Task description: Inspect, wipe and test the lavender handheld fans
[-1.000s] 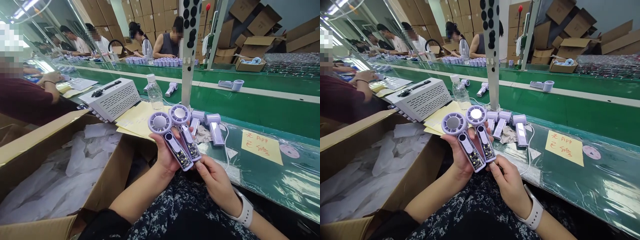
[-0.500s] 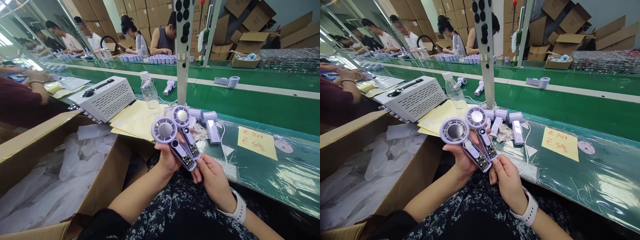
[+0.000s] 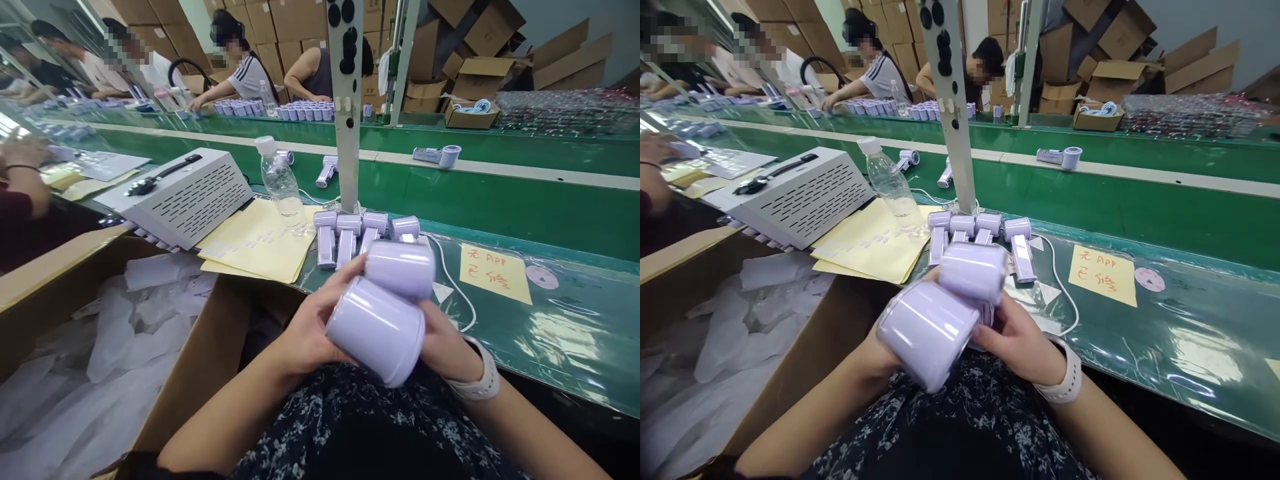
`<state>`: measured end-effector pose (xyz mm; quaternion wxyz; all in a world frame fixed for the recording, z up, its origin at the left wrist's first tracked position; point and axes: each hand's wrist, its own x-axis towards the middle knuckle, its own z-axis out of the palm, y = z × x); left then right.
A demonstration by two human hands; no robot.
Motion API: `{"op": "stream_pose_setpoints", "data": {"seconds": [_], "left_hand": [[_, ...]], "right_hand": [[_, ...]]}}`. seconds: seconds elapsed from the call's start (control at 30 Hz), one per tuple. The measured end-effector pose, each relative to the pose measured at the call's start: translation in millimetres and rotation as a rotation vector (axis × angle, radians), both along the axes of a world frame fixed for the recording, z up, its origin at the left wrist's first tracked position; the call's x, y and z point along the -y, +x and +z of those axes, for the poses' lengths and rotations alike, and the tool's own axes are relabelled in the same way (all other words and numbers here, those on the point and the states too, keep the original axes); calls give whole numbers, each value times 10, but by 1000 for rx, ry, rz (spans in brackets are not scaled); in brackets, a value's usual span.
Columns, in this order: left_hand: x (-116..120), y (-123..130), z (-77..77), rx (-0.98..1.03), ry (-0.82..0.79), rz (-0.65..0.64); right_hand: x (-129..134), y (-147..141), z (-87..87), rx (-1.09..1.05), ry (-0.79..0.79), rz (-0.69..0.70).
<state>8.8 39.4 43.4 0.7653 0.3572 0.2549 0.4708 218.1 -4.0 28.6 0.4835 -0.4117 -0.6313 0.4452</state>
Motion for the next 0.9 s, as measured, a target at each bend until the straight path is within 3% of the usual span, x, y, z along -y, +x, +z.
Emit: {"op": "stream_pose_setpoints", "data": {"seconds": [0.03, 0.1, 0.2, 0.33, 0.5, 0.9], "left_hand": [[-7, -25, -25, -38, 16, -3], [-38, -24, -62, -89, 42, 48], [-43, 53, -61, -3, 9, 112], [76, 132, 11, 73, 55, -39], [155, 130, 0, 89, 190, -156], [131, 128, -85, -53, 127, -148]], "right_hand": [[19, 3, 19, -61, -64, 5], [22, 21, 43, -87, -161, -124], [-20, 50, 59, -116, -241, -258], [-4, 51, 97, -425, -262, -41], [97, 29, 127, -505, -276, 121], [72, -52, -37, -529, -370, 1]]}}
